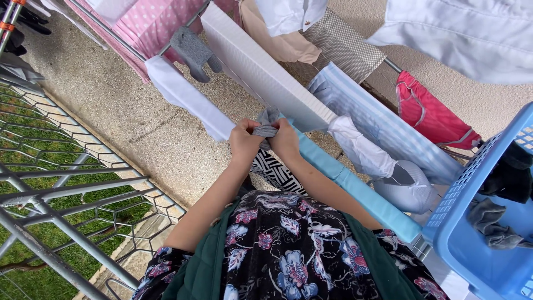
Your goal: The person folds several pairs of socks by hand while they are still on a drying rack and then gathers them into a plastic basket.
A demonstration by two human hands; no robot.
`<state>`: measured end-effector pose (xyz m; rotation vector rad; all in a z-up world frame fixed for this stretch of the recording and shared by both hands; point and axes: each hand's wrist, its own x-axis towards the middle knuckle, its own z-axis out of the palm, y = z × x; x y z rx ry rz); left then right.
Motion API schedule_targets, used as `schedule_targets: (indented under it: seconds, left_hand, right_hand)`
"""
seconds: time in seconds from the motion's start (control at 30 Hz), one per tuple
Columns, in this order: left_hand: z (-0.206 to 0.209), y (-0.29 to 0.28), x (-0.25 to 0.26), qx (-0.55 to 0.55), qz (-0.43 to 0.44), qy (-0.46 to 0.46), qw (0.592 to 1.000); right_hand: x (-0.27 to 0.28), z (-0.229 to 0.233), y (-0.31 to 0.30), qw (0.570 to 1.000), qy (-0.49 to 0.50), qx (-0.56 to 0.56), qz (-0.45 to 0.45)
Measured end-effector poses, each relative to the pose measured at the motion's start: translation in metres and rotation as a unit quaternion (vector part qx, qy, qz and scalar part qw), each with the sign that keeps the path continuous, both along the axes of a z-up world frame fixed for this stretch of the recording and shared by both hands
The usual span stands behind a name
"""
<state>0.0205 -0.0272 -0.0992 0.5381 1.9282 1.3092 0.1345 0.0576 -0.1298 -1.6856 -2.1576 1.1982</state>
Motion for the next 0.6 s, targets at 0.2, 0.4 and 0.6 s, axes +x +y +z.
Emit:
schedule_targets:
  seconds: [0.2,0.4,0.6]
  left_hand:
    - [0.026,-0.007,0.01,0.031,-0.066,-0.192,0.979]
    - [-0.015,0.012,-0.014,-0.21,-0.086,0.171,0.959]
    - [-0.023,0.013,-0.039,-0.161,-0.069,0.254,0.951]
  right_hand:
    - [0.008,0.008,0.009,0.995,-0.01,0.093,-0.026]
    - [-0.015,0.004,-0.003,0.967,0.232,-0.042,-0.101]
    - [-0.011,0.015,-0.011,0.864,0.399,-0.296,-0.083]
